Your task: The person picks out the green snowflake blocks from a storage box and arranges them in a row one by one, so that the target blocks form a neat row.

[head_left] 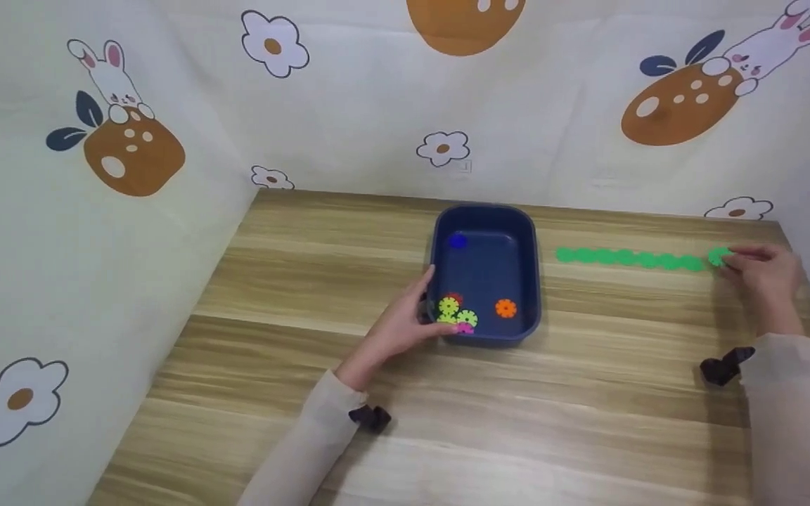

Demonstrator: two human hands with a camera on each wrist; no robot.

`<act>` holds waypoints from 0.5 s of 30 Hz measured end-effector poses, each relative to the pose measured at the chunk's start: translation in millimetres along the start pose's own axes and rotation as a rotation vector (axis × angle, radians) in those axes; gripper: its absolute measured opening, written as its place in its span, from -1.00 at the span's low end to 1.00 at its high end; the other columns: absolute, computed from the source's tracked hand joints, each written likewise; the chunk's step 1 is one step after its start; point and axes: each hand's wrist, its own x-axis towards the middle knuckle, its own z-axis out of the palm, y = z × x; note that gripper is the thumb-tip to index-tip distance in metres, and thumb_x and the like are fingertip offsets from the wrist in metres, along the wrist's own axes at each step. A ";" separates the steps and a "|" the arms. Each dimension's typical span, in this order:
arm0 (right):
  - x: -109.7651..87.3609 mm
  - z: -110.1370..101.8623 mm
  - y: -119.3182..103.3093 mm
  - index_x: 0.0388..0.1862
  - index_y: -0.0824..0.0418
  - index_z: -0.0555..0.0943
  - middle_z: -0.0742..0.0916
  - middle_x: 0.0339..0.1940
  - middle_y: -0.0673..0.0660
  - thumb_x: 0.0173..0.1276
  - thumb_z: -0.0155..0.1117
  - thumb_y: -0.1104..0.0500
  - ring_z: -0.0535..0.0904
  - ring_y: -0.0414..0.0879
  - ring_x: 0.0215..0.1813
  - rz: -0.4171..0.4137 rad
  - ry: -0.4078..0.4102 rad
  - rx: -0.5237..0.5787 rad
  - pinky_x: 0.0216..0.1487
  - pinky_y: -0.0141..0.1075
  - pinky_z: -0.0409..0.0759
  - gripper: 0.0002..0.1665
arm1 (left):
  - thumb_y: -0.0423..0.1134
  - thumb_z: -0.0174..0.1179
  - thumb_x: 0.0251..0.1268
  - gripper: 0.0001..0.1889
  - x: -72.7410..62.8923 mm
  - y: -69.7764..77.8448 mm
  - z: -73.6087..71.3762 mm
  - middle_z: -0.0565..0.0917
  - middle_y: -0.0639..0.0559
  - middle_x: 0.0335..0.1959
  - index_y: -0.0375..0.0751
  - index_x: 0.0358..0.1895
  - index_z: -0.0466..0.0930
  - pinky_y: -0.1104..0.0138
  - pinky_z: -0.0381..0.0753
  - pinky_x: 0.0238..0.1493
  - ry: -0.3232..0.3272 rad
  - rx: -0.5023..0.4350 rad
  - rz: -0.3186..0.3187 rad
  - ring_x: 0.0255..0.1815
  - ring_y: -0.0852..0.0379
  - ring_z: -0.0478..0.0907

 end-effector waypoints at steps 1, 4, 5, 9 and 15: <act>1.9 -0.5 1.7 -0.56 -0.07 0.65 0.63 -0.70 -0.25 0.35 0.26 0.38 0.62 -0.43 -0.57 0.023 0.007 0.019 -0.38 -0.53 0.70 -0.61 | -0.02 0.47 0.12 0.10 -0.2 0.1 -0.2 0.03 -0.20 0.63 -0.03 0.63 -0.10 -0.05 0.10 0.61 0.001 0.004 0.004 0.62 -0.20 0.05; 2.6 -1.8 5.4 -0.49 -0.03 0.64 0.59 -0.71 -0.29 0.38 0.22 0.39 0.59 -0.48 -0.58 0.036 0.043 -0.064 -0.33 -0.56 0.70 -0.65 | -0.02 0.48 0.11 0.11 0.4 1.0 -0.8 0.05 -0.22 0.62 -0.04 0.63 -0.09 -0.05 0.10 0.61 0.001 0.014 0.014 0.61 -0.21 0.06; 1.6 -1.1 5.9 -0.41 -0.02 0.65 0.55 -0.71 -0.33 0.40 0.22 0.35 0.56 -0.51 -0.57 0.025 0.056 -0.144 -0.33 -0.57 0.69 -0.72 | -0.02 0.48 0.11 0.11 0.5 1.1 -1.3 0.05 -0.22 0.62 -0.04 0.63 -0.09 -0.05 0.10 0.61 0.001 0.014 0.016 0.61 -0.21 0.06; -3.9 2.7 4.8 -0.12 0.09 0.70 0.47 -0.72 -0.40 0.44 0.22 0.21 0.48 -0.45 -0.45 -0.032 0.083 -0.421 -0.36 -0.55 0.61 -0.86 | -0.03 0.49 0.10 0.11 2.0 1.7 -3.3 0.03 -0.22 0.63 -0.01 0.63 -0.09 -0.06 0.09 0.61 -0.002 0.012 0.010 0.62 -0.21 0.04; -6.3 2.1 5.8 -0.15 0.12 0.63 0.47 -0.74 -0.41 0.44 0.21 0.16 0.44 -0.37 -0.45 -0.056 0.059 -0.551 -0.41 -0.50 0.49 -0.90 | -0.02 0.49 0.09 0.12 3.5 0.4 -2.9 0.02 -0.22 0.63 -0.01 0.63 -0.09 -0.06 0.08 0.61 -0.007 0.014 0.005 0.62 -0.20 0.03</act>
